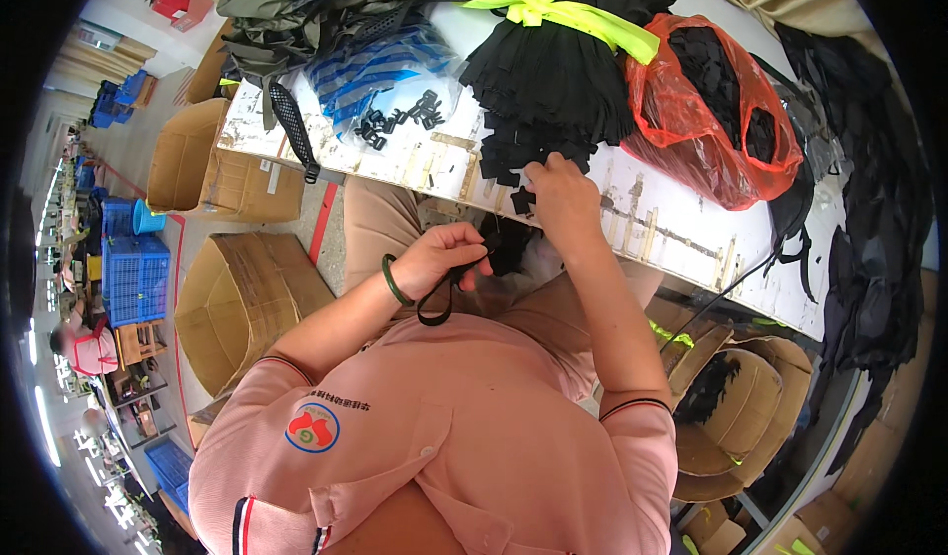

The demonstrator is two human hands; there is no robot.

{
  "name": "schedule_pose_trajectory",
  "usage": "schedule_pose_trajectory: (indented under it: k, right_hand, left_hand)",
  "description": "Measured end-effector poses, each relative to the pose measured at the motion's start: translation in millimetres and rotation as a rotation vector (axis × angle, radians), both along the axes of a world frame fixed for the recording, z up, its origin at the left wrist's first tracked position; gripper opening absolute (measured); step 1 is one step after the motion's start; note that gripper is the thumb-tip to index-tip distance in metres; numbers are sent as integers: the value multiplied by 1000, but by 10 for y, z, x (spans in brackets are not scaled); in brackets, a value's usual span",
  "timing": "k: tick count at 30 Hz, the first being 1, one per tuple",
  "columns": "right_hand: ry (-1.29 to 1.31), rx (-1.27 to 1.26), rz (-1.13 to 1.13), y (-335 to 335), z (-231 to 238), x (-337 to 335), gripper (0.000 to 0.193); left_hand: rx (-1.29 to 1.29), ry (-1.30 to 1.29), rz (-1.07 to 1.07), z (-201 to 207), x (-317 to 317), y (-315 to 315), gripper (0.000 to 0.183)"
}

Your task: The recorder is assembling plastic buckles onto black straps in a manufacturing environment.

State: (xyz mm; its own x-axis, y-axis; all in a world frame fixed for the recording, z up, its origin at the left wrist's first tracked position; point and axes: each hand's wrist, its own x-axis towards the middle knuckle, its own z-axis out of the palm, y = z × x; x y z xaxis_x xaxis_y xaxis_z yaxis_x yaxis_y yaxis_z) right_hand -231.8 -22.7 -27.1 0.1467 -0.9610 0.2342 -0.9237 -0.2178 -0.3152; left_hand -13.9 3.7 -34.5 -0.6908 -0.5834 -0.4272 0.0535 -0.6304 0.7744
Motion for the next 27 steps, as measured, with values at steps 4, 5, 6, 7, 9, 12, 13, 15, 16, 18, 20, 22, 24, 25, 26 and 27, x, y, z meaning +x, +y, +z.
schedule_pose_trajectory:
  k: [4, 5, 6, 7, 9, 12, 13, 15, 16, 18, 20, 22, 24, 25, 26, 27]
  right_hand:
    - [-64, 52, -37, -10, -16, -19, 7]
    - [-114, 57, -22, 1, 5, -15, 8]
    - [-164, 63, -6, 6, 15, -8, 8]
    - [-164, 63, -8, 12, 12, -4, 8]
    - [-110, 75, 32, 25, -6, 5, 10]
    - [-82, 88, 44, 16, -16, 1, 12]
    - [-82, 88, 45, 16, 1, 2, 12]
    - [-127, 142, 40, 21, 33, 0, 14]
    - [-127, 141, 39, 24, 32, -11, 14]
    - [-190, 194, 1, 39, 3, -63, 14]
    - [-337, 125, -42, 58, -24, -132, 14]
    - [-483, 57, -89, 84, -13, -189, 15]
    - [-480, -53, -80, 105, 52, -243, 15]
    - [-481, -53, -77, 134, 152, -199, 15]
    - [-581, -9, -57, 195, 263, -133, 15]
    - [-682, 34, -36, 249, 322, -52, 15]
  left_hand:
    - [-17, -4, 0, -27, -7, -3, 8]
    - [-26, -9, 2, -32, -2, -2, 9]
    - [-25, -10, 4, -34, 3, -7, 9]
    - [-36, -24, 9, -26, -1, -15, 10]
    - [-46, -37, 12, -15, -9, -12, 10]
    - [-56, -78, 48, 5, -17, 7, 11]
    - [-60, -97, 51, 18, -23, 2, 11]
    - [-64, -117, 56, 9, -26, 4, 11]
    - [-46, -111, 67, -13, -26, 4, 11]
    - [-27, -103, 76, -39, -37, 11, 10]
    - [-4, -92, 99, -49, -50, 8, 10]
    - [5, -97, 95, -63, -62, -15, 10]
    - [14, -102, 88, -87, -68, -48, 10]
    - [24, -96, 92, -97, -39, -60, 9]
    - [37, -90, 97, -117, -21, -71, 9]
    - [38, -93, 101, -117, -3, -90, 9]
